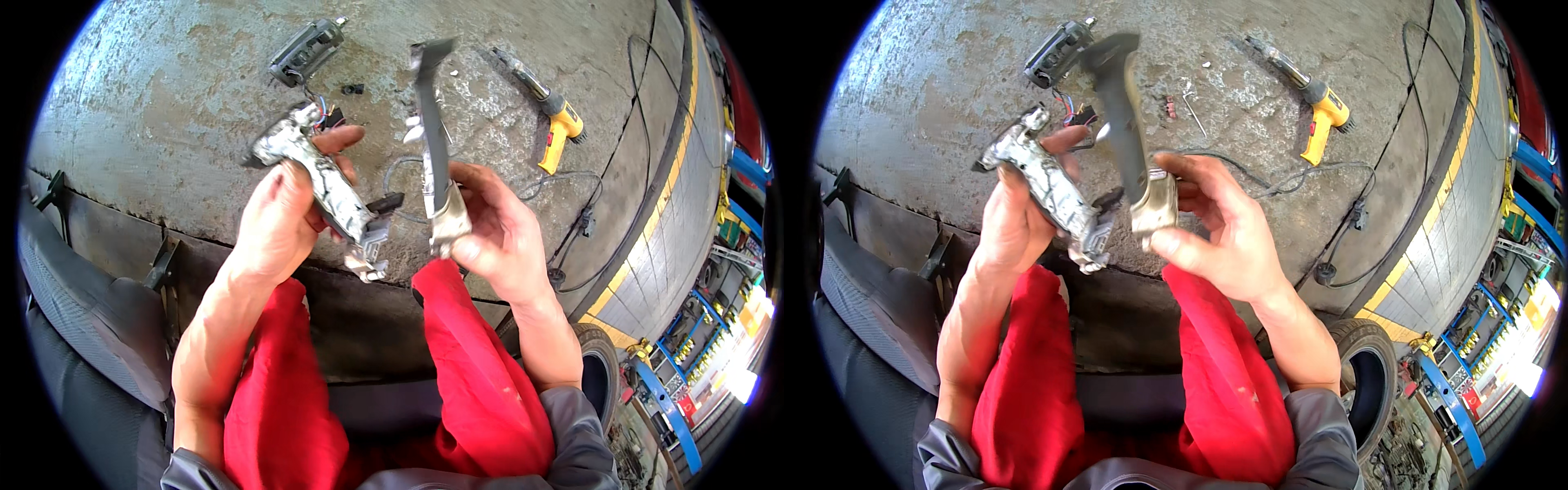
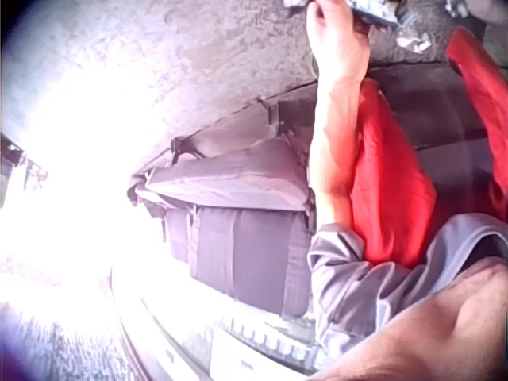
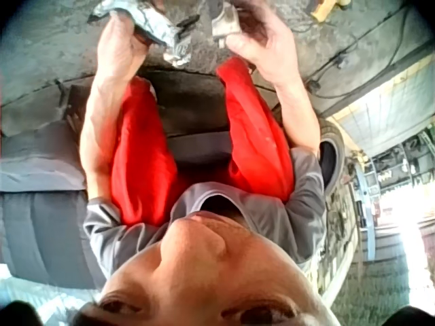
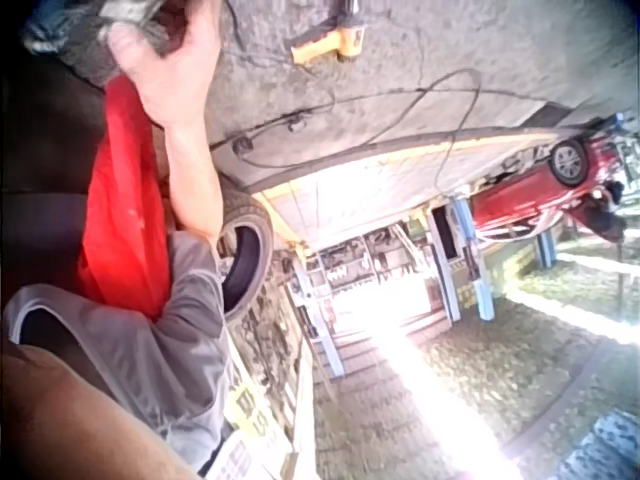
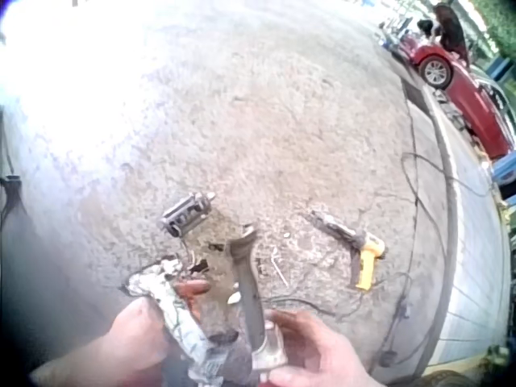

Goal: The person uses a heat gun to soften adhesive on a car door handle assembly and removes the plastic cover. They then separate the internal metal mechanism from the cover and reassemble the parts.

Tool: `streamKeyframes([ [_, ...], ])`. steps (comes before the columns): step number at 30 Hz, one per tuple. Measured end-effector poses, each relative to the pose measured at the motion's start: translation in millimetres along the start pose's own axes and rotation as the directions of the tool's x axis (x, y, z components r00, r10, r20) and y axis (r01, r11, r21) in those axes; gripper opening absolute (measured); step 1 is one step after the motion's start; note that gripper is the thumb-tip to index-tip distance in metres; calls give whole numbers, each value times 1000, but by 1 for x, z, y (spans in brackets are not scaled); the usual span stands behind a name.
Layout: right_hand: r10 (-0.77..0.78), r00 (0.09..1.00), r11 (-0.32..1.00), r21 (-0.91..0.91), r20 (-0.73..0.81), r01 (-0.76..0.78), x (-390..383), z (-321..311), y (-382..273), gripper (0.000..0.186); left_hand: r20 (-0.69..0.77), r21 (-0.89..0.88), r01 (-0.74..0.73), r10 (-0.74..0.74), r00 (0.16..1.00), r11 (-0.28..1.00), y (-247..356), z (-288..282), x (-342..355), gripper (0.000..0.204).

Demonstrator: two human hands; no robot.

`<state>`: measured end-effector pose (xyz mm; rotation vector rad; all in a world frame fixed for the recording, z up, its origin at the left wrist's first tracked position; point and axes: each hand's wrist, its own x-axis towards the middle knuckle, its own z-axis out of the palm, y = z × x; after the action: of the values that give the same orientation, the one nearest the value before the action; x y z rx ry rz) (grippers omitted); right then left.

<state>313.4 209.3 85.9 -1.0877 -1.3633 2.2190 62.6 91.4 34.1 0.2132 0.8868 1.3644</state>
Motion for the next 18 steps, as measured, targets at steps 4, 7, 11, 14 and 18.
streamKeyframes([
  [4, -191, 975, 815, -535, 111, 221, 3, 1, -13, 78, 36, 30, 6, -7, 999, 1000, -4, -5, -6, 79],
  [7, -205, 964, 711, -652, 168, 265, 4, 2, -21, 78, 49, 88, 26, -31, 998, 996, -3, -9, -6, 89],
  [11, -202, 959, 659, -697, 199, 283, 3, 4, -25, 78, 12, 132, 25, -27, 1000, 991, -1, -4, -3, 110],
  [14, -214, 950, 651, -691, 228, 313, 2, 6, -23, 78, 34, 82, 53, -56, 998, 995, 3, 0, -2, 120],
  [18, -198, 953, 660, -688, 228, 301, 1, 7, -21, 79, 15, 103, 42, -44, 999, 994, 5, 6, -1, 122],
])
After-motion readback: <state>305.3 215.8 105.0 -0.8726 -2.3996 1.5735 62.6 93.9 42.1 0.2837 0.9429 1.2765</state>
